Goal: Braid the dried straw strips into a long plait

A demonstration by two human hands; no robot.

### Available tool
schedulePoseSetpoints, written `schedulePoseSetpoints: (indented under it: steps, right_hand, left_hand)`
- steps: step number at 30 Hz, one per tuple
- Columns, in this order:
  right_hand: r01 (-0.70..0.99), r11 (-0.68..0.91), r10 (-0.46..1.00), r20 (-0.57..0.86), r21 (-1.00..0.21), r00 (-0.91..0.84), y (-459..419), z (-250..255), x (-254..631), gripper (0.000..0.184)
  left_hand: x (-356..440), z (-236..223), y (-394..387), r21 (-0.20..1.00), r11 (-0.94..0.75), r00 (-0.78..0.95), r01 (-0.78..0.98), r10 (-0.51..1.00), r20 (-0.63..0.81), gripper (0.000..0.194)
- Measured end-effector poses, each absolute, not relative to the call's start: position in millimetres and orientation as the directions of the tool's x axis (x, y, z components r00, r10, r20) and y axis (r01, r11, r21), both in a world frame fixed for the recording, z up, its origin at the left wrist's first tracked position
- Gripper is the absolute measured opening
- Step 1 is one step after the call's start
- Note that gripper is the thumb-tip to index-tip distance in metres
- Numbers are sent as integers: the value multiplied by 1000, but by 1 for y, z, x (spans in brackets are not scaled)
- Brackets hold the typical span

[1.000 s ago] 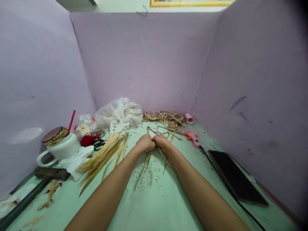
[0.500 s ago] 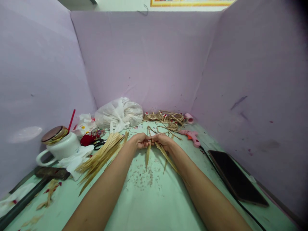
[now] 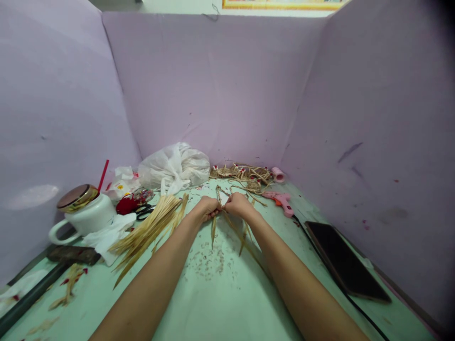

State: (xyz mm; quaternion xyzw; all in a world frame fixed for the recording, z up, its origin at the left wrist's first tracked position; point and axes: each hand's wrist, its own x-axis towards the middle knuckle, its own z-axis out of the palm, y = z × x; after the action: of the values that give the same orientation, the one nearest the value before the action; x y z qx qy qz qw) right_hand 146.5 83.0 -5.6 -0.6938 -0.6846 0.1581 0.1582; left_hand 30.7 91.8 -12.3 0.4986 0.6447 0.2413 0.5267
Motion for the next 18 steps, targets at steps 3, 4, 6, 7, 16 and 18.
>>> schedulePoseSetpoints:
  steps: [3, 4, 6, 7, 16, 18]
  right_hand:
    - [897, -14, 1000, -17, -441, 7, 78, 0, 142, 20]
    - [894, 9, 1000, -4, -447, -12, 76, 1, 140, 17]
    - [892, 67, 997, 58, -447, -45, 73, 1, 135, 13]
    - [893, 92, 994, 100, -441, -53, 71, 0, 133, 12]
    - [691, -18, 999, -45, -723, -22, 84, 2, 151, 14]
    - [524, -96, 995, -78, -846, 56, 91, -1, 156, 12]
  left_hand:
    - [30, -16, 96, 846, 417, 89, 331, 879, -468, 17]
    - [29, -18, 99, 849, 427, 110, 310, 871, -479, 17]
    - [25, -21, 103, 853, 446, 157, 270, 854, -496, 19]
    - [24, -23, 105, 855, 453, 182, 253, 846, -502, 20]
    - [9, -25, 111, 846, 479, 310, 234, 788, -532, 19]
    - [7, -25, 112, 845, 481, 328, 236, 779, -535, 18]
